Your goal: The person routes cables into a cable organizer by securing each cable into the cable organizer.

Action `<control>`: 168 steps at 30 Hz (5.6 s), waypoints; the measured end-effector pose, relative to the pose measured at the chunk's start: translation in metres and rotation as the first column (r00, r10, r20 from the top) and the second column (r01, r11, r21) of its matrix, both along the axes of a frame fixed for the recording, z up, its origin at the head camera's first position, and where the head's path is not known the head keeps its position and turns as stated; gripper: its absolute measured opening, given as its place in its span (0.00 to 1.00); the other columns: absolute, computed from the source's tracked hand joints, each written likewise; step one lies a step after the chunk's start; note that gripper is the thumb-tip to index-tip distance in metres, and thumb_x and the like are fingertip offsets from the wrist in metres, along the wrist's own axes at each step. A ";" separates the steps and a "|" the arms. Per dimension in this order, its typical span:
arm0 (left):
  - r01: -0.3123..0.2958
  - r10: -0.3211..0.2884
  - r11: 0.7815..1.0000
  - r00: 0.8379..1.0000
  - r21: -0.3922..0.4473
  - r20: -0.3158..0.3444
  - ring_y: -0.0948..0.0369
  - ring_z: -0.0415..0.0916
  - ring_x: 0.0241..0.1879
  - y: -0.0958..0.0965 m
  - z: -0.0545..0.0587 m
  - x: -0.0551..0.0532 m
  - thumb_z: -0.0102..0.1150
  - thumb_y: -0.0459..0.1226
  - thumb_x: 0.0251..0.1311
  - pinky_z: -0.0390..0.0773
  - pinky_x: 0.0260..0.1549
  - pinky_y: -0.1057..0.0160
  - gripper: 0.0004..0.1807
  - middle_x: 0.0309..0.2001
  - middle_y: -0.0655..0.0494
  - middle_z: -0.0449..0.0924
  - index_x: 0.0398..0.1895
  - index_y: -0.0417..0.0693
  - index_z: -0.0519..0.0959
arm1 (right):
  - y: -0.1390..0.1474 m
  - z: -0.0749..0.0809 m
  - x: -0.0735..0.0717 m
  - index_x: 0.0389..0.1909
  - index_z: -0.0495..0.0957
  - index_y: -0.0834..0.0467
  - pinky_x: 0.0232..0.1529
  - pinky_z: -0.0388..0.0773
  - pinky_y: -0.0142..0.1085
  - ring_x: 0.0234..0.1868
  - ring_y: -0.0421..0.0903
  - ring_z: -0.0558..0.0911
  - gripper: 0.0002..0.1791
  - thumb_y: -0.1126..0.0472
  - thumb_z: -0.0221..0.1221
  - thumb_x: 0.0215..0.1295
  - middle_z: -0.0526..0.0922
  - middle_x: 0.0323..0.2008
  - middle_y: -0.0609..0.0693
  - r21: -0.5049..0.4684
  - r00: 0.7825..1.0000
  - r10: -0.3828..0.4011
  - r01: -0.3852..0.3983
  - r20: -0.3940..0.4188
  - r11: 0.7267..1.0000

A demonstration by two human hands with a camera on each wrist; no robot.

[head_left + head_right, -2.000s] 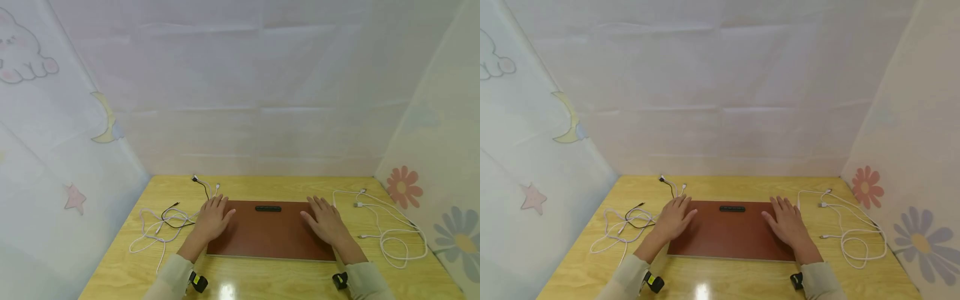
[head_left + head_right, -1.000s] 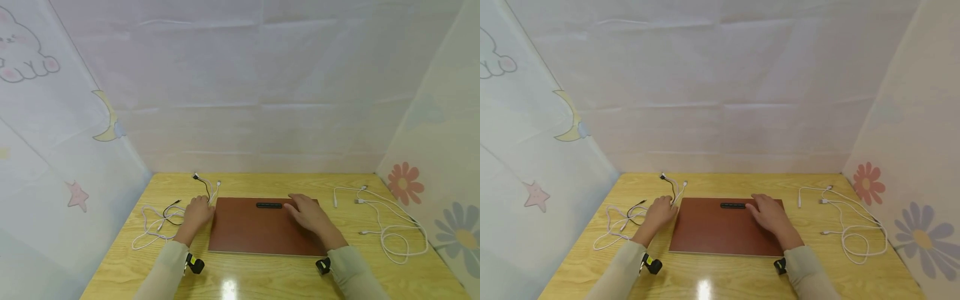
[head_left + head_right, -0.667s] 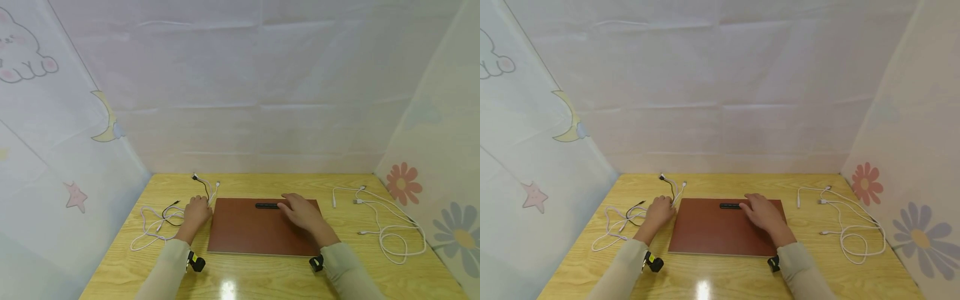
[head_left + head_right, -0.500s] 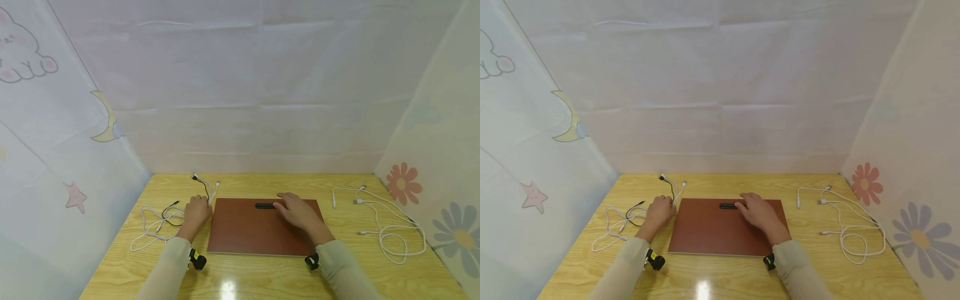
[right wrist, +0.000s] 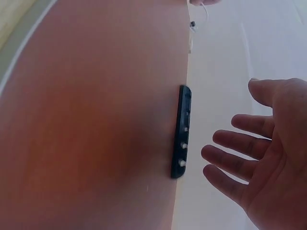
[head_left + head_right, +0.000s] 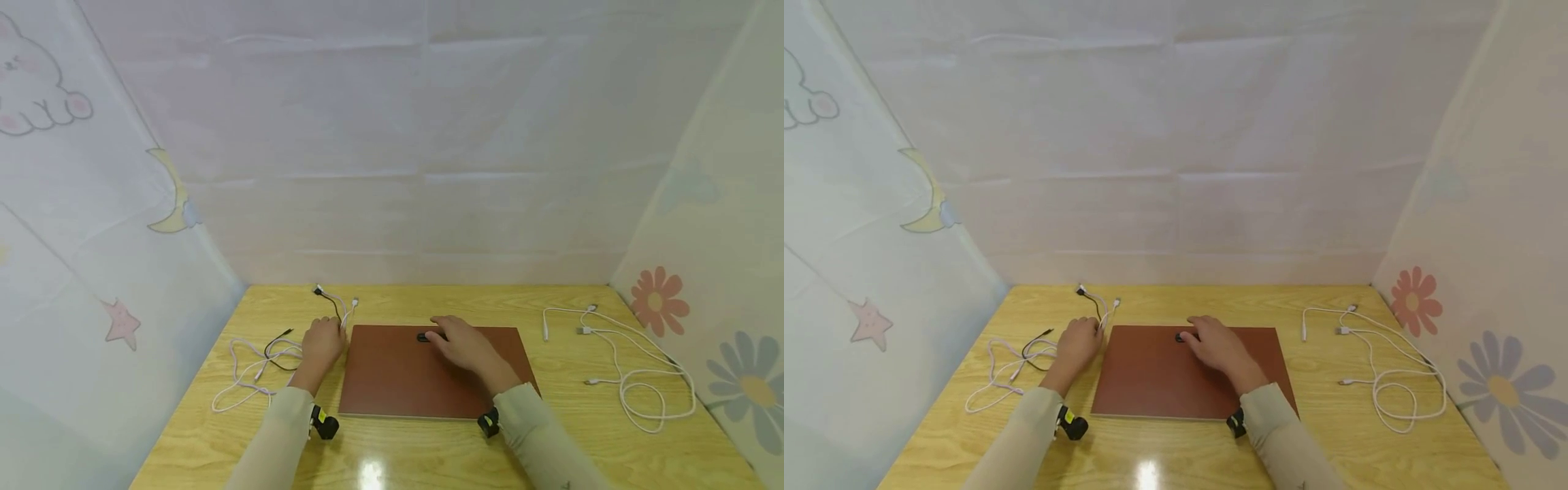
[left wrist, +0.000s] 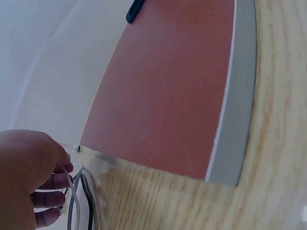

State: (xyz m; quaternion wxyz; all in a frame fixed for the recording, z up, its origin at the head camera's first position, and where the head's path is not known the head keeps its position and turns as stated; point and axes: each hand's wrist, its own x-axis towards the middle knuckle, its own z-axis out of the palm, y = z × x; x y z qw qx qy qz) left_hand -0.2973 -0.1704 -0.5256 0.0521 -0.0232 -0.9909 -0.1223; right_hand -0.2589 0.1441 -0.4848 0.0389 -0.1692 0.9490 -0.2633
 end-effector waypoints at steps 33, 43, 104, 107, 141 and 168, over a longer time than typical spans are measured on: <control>0.128 -0.072 0.943 0.980 0.308 -0.187 0.62 0.76 0.21 0.026 0.054 0.051 0.54 0.42 0.75 0.74 0.21 0.61 0.11 0.36 0.53 0.87 0.46 0.47 0.82 | -0.084 -0.010 -0.016 0.51 0.84 0.58 0.46 0.80 0.45 0.45 0.49 0.84 0.25 0.44 0.48 0.79 0.87 0.45 0.52 -0.332 0.976 0.072 0.001 0.206 0.943; 0.266 -0.199 0.908 0.954 0.324 -0.226 0.65 0.77 0.25 0.037 0.056 0.068 0.56 0.43 0.74 0.75 0.24 0.67 0.08 0.34 0.57 0.86 0.44 0.50 0.82 | -0.094 -0.007 -0.019 0.51 0.82 0.67 0.42 0.85 0.43 0.39 0.53 0.88 0.31 0.43 0.45 0.80 0.88 0.39 0.58 -0.638 0.873 0.143 0.221 0.467 0.737; 0.548 -0.548 0.836 0.829 -0.034 -0.115 0.57 0.81 0.24 0.083 0.016 0.112 0.50 0.48 0.76 0.72 0.19 0.59 0.14 0.22 0.59 0.77 0.30 0.54 0.70 | -0.024 0.023 -0.036 0.45 0.78 0.68 0.42 0.86 0.42 0.44 0.56 0.89 0.13 0.60 0.59 0.74 0.86 0.41 0.63 -0.685 0.872 -0.037 0.409 0.488 0.603; 0.550 -0.551 0.835 0.830 -0.037 -0.093 0.58 0.80 0.23 0.084 0.014 0.113 0.50 0.48 0.76 0.70 0.18 0.59 0.14 0.22 0.60 0.76 0.30 0.55 0.70 | -0.022 0.022 -0.036 0.46 0.79 0.68 0.41 0.86 0.40 0.43 0.55 0.88 0.13 0.60 0.59 0.74 0.87 0.40 0.61 -0.680 0.878 -0.036 0.396 0.478 0.617; 0.528 -0.510 0.840 0.847 -0.127 0.147 0.56 0.82 0.29 0.112 0.014 0.111 0.47 0.46 0.77 0.76 0.20 0.57 0.11 0.26 0.55 0.79 0.39 0.52 0.75 | -0.011 0.003 -0.048 0.46 0.82 0.66 0.42 0.85 0.42 0.39 0.50 0.89 0.11 0.61 0.62 0.71 0.87 0.38 0.55 -0.532 0.913 -0.067 0.293 0.403 0.794; 0.497 -0.471 0.856 0.863 -0.141 0.184 0.58 0.81 0.27 0.128 0.008 0.105 0.47 0.47 0.78 0.78 0.21 0.57 0.15 0.26 0.55 0.79 0.37 0.51 0.79 | -0.015 -0.021 -0.063 0.47 0.83 0.63 0.36 0.84 0.35 0.34 0.44 0.89 0.11 0.60 0.63 0.71 0.88 0.36 0.54 -0.481 0.934 -0.110 0.273 0.339 0.833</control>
